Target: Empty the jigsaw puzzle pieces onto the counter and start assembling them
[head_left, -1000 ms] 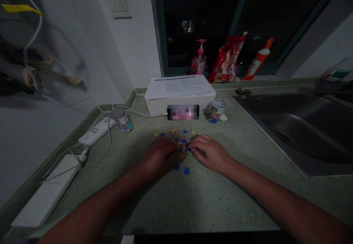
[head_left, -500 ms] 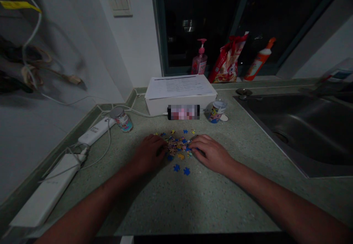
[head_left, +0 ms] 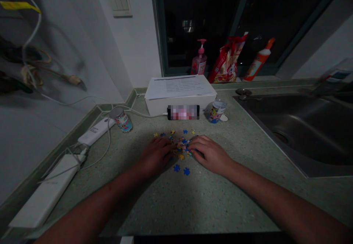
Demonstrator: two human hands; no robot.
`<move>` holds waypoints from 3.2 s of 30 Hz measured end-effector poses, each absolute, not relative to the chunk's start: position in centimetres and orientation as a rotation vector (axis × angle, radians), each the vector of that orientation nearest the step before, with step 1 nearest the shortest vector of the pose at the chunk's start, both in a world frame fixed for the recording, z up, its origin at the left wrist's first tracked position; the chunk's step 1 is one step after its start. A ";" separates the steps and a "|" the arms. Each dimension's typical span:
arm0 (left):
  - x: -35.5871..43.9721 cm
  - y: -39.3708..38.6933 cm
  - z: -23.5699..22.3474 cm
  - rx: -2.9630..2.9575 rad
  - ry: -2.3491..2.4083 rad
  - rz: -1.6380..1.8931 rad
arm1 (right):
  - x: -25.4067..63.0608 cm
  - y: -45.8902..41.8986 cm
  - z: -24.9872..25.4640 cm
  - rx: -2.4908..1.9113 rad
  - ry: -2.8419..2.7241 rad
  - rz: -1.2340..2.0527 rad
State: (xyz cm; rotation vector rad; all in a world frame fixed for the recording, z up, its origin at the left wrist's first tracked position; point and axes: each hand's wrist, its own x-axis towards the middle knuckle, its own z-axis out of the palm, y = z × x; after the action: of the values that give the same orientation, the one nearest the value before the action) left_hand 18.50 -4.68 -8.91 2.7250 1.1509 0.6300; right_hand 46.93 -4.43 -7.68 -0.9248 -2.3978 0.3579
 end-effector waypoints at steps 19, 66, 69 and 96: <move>18.7 -4.6 -8.5 2.619 1.258 0.780 | 46.8 -4.5 -7.8 -0.899 -2.408 0.331; 17.7 -6.1 -4.7 2.610 0.854 0.423 | 45.4 -4.9 -8.3 -0.804 -2.535 0.404; 17.5 -5.8 -5.9 2.584 0.971 0.566 | 45.5 -5.0 -8.3 -0.781 -2.500 0.493; 15.8 -3.8 -7.5 2.506 1.575 0.833 | 47.9 -3.4 -8.6 -1.015 -2.528 0.021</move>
State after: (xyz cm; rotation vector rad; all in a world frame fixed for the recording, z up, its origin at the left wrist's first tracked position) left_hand 15.82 -3.84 -7.50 2.5057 1.5753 0.8329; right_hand 47.89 -3.44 -8.62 -1.0151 -2.5276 0.0213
